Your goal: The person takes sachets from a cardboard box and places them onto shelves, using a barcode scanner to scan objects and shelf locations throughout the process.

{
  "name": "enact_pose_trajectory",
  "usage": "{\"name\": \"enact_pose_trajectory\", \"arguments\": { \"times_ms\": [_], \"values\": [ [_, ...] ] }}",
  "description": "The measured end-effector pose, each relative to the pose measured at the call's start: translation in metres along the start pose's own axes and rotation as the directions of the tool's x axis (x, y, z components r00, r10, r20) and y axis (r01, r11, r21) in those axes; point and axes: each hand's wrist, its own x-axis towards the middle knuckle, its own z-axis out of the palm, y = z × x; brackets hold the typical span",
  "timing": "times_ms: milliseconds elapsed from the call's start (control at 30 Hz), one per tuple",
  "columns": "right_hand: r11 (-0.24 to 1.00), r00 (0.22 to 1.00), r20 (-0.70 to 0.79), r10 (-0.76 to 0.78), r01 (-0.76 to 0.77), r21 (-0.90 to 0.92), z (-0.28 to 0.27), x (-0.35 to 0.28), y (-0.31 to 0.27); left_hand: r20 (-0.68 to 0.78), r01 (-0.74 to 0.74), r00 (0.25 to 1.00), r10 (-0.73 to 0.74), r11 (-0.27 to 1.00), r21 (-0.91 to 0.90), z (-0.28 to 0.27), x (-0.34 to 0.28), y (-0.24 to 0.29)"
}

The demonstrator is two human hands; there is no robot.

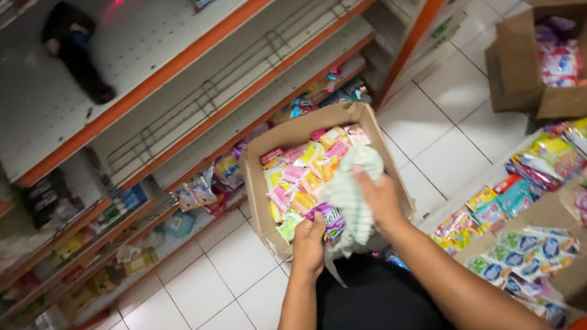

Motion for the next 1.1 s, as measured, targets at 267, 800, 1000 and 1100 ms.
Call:
{"name": "enact_pose_trajectory", "arguments": {
  "times_ms": [267,800,1000,1100],
  "values": [
    [0.875,0.762,0.542,0.353,-0.475,0.097,0.006,-0.046,0.008,-0.144,-0.356,0.773,0.618,0.610,0.708,0.018,-0.009,0.018],
    [0.918,0.998,-0.040,-0.043,0.023,-0.397,0.014,-0.018,0.022,-0.349,-0.153,0.873,0.342,0.869,0.471,0.024,-0.008,0.007],
    [0.955,0.974,-0.220,-0.056,-0.012,-0.295,-0.006,0.025,0.010,-0.431,-0.269,0.855,0.291,0.957,0.111,-0.022,0.026,0.040],
    [0.973,0.988,-0.150,0.042,-0.074,-0.217,-0.017,0.037,0.020,-0.423,-0.310,0.817,0.392,0.917,0.250,-0.047,0.034,0.073]
  ]
}}
